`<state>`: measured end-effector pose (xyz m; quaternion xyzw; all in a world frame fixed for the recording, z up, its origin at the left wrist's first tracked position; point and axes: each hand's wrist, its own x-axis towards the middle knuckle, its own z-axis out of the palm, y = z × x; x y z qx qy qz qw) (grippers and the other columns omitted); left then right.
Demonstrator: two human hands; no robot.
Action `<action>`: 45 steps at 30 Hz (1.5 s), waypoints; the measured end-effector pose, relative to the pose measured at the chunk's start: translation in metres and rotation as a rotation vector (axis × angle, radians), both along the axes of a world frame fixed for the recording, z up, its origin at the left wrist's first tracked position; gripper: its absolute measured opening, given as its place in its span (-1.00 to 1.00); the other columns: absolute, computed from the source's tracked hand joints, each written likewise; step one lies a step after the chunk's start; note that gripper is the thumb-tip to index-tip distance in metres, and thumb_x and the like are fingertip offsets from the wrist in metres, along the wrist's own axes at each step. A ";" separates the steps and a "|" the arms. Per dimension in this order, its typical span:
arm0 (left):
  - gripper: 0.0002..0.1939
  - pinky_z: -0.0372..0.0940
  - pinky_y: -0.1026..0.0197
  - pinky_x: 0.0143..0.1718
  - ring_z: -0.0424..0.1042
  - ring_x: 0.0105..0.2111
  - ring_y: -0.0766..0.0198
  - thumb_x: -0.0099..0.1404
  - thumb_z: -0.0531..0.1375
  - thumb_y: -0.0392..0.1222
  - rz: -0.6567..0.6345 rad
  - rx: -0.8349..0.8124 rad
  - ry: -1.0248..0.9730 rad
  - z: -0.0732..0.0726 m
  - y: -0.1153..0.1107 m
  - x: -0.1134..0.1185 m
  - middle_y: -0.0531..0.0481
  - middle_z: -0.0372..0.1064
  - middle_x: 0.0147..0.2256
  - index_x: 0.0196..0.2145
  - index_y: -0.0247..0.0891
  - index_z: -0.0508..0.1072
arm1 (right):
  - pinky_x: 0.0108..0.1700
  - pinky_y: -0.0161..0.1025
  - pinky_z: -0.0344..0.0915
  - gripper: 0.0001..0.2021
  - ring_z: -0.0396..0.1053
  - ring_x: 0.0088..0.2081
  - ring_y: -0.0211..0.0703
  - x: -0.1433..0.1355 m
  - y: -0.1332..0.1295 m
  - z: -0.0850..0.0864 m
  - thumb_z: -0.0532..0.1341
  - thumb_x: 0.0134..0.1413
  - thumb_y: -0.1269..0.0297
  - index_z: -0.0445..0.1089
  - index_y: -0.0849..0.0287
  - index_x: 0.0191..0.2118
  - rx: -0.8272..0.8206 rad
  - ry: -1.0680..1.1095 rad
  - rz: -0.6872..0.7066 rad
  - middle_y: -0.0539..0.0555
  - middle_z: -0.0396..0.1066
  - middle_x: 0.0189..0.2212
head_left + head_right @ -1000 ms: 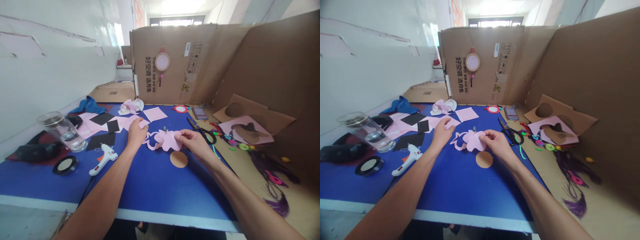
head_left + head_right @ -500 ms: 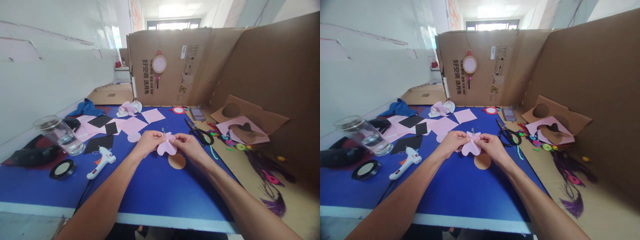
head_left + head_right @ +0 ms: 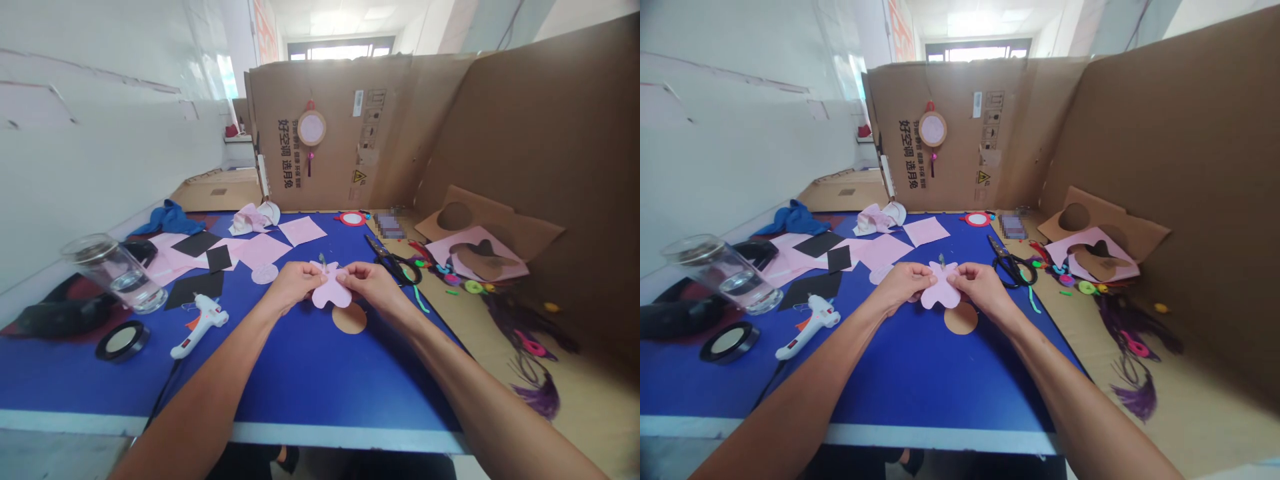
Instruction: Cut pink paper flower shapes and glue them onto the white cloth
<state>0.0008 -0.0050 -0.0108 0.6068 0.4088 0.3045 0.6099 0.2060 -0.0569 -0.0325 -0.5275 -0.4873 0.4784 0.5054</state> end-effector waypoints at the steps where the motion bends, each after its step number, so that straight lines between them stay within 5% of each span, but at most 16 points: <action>1: -0.70 0.04 0.37 -0.60 0.23 -0.63 0.45 0.15 0.53 -0.07 0.004 -0.006 0.004 0.001 0.000 0.000 0.12 0.34 -0.60 -0.43 -0.28 0.54 | -0.36 -0.22 0.39 -0.59 0.45 -0.44 -0.17 0.000 0.000 0.000 0.58 -0.16 -0.06 0.54 0.13 -0.35 -0.002 -0.001 0.001 0.03 0.57 -0.46; 6: -0.79 0.33 0.34 -0.52 0.53 -0.51 0.31 0.41 0.39 -0.06 0.123 -0.083 -0.062 0.008 0.008 -0.005 -0.07 0.59 -0.38 -0.18 -0.25 0.55 | -0.37 -0.26 0.37 -0.57 0.43 -0.46 -0.21 0.004 0.001 0.002 0.58 -0.19 -0.07 0.53 0.12 -0.34 0.008 0.012 -0.025 -0.02 0.54 -0.48; 10: -0.77 0.50 0.28 -0.38 0.62 -0.40 0.27 0.45 0.37 -0.04 0.162 -0.105 -0.111 0.011 0.014 -0.011 -0.18 0.65 -0.23 -0.16 -0.28 0.56 | -0.35 -0.24 0.40 -0.56 0.45 -0.44 -0.19 0.008 0.001 0.006 0.58 -0.19 -0.09 0.52 0.10 -0.33 0.021 0.017 -0.037 -0.01 0.56 -0.46; 17: -0.74 0.37 0.38 -0.52 0.52 -0.53 0.36 0.32 0.48 -0.11 0.039 -0.128 0.024 0.005 0.012 -0.011 -0.11 0.59 -0.42 -0.37 -0.30 0.56 | -0.39 -0.23 0.37 -0.54 0.43 -0.45 -0.16 0.007 0.000 0.004 0.58 -0.16 -0.14 0.53 0.10 -0.33 0.037 -0.020 -0.038 0.02 0.56 -0.48; 29: -0.78 0.32 0.33 -0.51 0.50 -0.53 0.34 0.38 0.40 -0.07 0.051 -0.047 0.070 0.004 0.010 -0.009 -0.10 0.60 -0.38 -0.31 -0.26 0.55 | -0.37 -0.22 0.38 -0.52 0.42 -0.46 -0.18 0.008 0.001 0.002 0.59 -0.20 -0.16 0.54 0.11 -0.33 0.025 -0.031 -0.066 0.00 0.55 -0.46; 36: -0.93 0.40 0.20 -0.17 0.55 -0.27 0.24 0.32 0.38 -0.25 0.318 0.460 0.090 0.003 0.009 -0.007 -0.04 0.60 -0.26 -0.22 -0.22 0.60 | -0.42 -0.23 0.35 -0.43 0.41 -0.48 -0.17 0.007 -0.003 0.006 0.63 -0.30 -0.24 0.57 0.13 -0.34 -0.004 -0.046 -0.034 0.05 0.56 -0.48; 42: -0.89 0.42 0.08 -0.04 0.59 -0.15 0.12 0.35 0.37 -0.23 0.330 0.576 0.117 0.040 -0.013 -0.003 -0.11 0.65 -0.08 -0.16 -0.20 0.61 | -0.49 -0.20 0.29 -0.41 0.40 -0.52 -0.10 0.008 -0.003 0.004 0.54 -0.23 -0.37 0.57 0.12 -0.40 0.031 -0.261 -0.013 0.09 0.55 -0.53; 45: -0.77 0.44 0.06 0.04 0.59 -0.04 0.11 0.36 0.39 -0.20 0.368 0.645 0.064 0.069 -0.034 -0.038 -0.13 0.62 0.05 -0.03 -0.17 0.60 | -0.40 -0.15 0.32 -0.55 0.51 -0.42 0.02 0.014 0.000 -0.006 0.39 0.00 -0.26 0.62 0.08 -0.33 0.116 -0.558 -0.035 0.11 0.63 -0.44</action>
